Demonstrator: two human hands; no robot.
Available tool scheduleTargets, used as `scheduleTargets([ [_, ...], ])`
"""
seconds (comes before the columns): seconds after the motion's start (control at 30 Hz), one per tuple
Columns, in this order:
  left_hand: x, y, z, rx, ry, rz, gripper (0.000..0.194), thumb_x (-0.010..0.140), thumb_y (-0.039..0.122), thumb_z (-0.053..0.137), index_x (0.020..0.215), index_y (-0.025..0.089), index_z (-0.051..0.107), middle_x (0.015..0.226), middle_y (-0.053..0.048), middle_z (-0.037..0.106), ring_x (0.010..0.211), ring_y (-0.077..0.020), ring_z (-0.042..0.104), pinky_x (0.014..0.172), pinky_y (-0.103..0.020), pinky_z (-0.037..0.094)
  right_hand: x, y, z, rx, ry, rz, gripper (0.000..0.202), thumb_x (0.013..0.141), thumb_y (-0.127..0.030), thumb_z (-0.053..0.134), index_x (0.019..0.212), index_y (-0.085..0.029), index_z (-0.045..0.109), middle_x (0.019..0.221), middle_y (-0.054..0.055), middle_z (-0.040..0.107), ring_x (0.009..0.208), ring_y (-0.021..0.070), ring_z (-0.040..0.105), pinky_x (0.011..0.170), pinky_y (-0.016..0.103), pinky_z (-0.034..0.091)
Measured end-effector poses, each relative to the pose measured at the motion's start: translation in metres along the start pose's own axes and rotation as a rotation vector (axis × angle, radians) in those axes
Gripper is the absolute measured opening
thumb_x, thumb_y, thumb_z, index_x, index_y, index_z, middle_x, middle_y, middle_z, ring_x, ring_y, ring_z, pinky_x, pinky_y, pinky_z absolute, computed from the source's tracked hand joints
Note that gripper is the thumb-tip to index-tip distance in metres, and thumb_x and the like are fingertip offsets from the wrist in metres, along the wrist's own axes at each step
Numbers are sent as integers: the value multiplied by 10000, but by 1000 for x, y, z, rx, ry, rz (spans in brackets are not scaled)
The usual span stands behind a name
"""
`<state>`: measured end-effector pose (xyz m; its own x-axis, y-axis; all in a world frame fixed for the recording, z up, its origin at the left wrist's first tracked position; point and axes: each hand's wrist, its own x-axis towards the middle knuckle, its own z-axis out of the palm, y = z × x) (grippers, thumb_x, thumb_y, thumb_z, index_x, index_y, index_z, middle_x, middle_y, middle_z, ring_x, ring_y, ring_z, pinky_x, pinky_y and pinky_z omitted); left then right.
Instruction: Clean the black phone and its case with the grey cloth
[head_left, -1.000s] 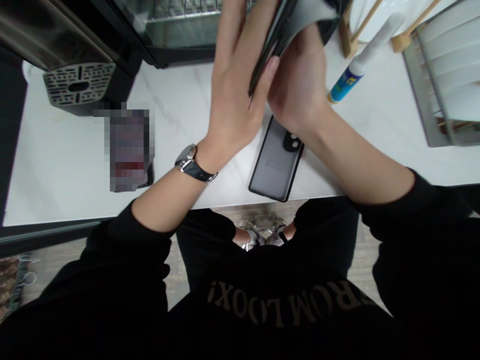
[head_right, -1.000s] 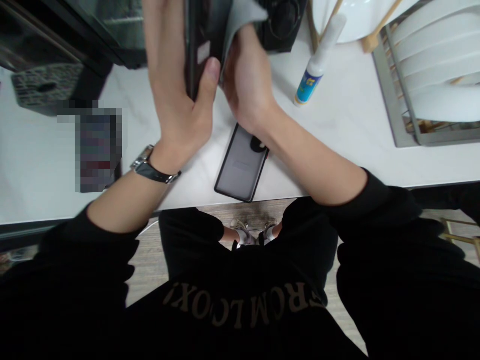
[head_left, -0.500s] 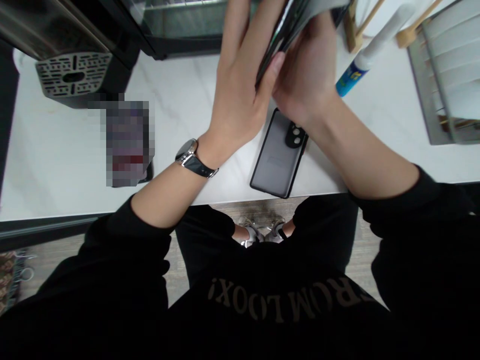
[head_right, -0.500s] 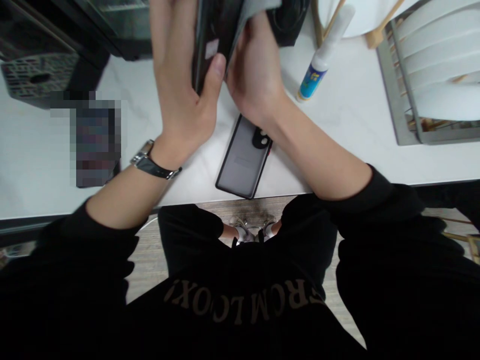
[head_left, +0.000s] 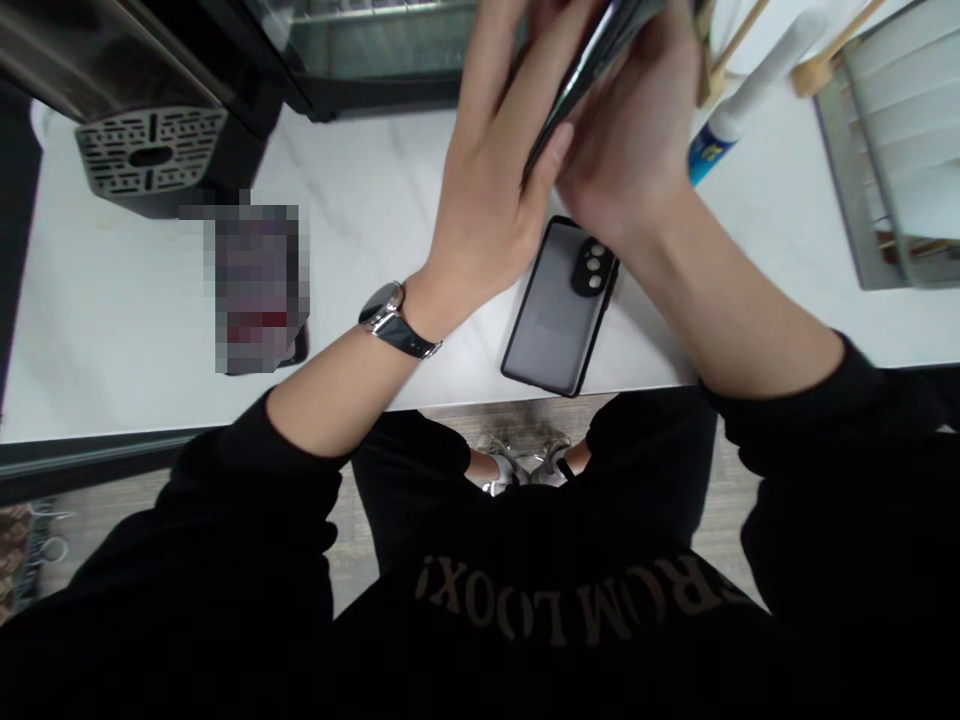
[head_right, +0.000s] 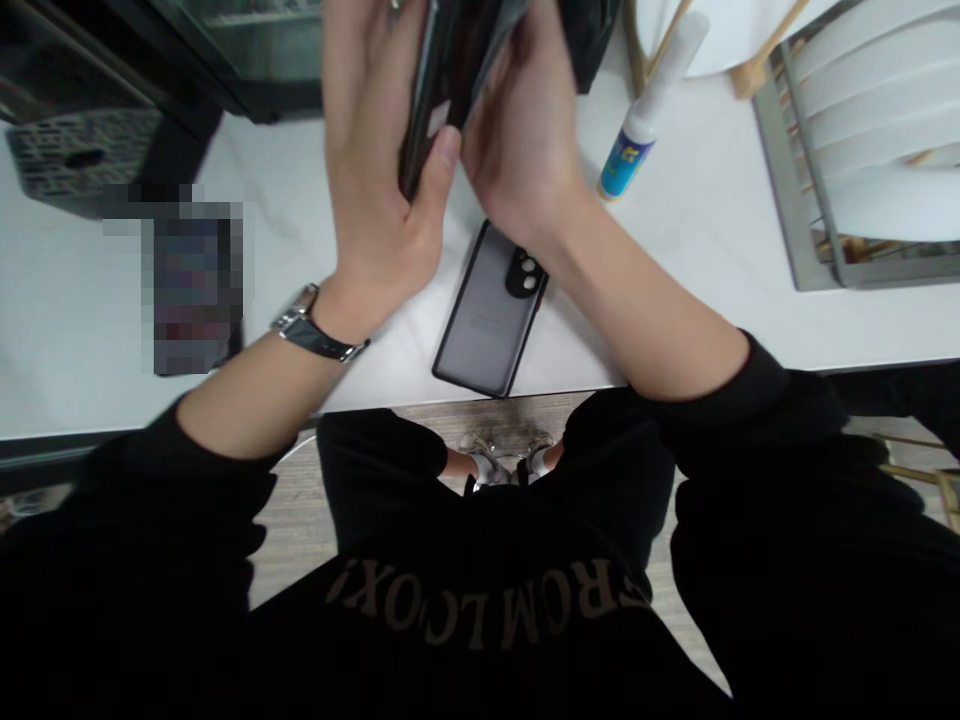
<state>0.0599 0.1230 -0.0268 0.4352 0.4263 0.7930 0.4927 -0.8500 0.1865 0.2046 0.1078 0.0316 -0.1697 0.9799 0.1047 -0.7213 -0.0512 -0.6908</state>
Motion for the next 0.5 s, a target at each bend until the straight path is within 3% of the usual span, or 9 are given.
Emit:
scheduleTargets([
  [0.1,-3,-9,-1,-63,115,-37,683,1038,670,280,1641,352,232,1749,54,227,1634,-323,263,1375,-418,137,-13,25,6,23,-64,260,408,1039,-345,301,761,-266,589,759,-10,694,1105,162,620,1087,347,469],
  [0.17,-3,-14,2,-105,179,15,695,1036,674,276,1654,369,184,1751,102,172,1638,-330,248,1381,-406,116,-16,27,8,-31,-45,325,385,1003,-341,306,758,-275,595,747,11,688,1163,185,595,1113,398,450],
  [0.23,-2,-16,6,-101,189,77,734,1012,709,264,1653,361,181,1734,59,231,1625,-339,277,1370,-433,164,-12,17,7,-81,-36,270,395,1008,-358,304,746,-273,586,755,7,682,1109,178,608,1076,376,474],
  [0.33,1,-10,10,-26,98,111,719,1013,680,255,1634,317,252,1670,-66,370,1579,-337,371,1325,-485,256,-1,-8,3,-78,41,37,559,1078,-404,158,678,-266,524,697,-28,629,834,134,618,921,297,529],
  [0.4,2,-4,10,-2,67,120,708,1023,650,248,1624,280,288,1650,-108,395,1560,-340,400,1322,-500,247,4,-16,1,-35,110,-102,646,1090,-446,60,642,-265,488,647,-44,585,698,114,580,843,267,535],
  [0.5,2,3,4,-20,121,104,679,1031,631,278,1623,298,286,1652,-81,402,1565,-320,392,1327,-465,253,-2,-4,4,-31,44,-19,580,1088,-386,119,696,-266,529,683,-35,618,843,117,641,949,269,531],
])
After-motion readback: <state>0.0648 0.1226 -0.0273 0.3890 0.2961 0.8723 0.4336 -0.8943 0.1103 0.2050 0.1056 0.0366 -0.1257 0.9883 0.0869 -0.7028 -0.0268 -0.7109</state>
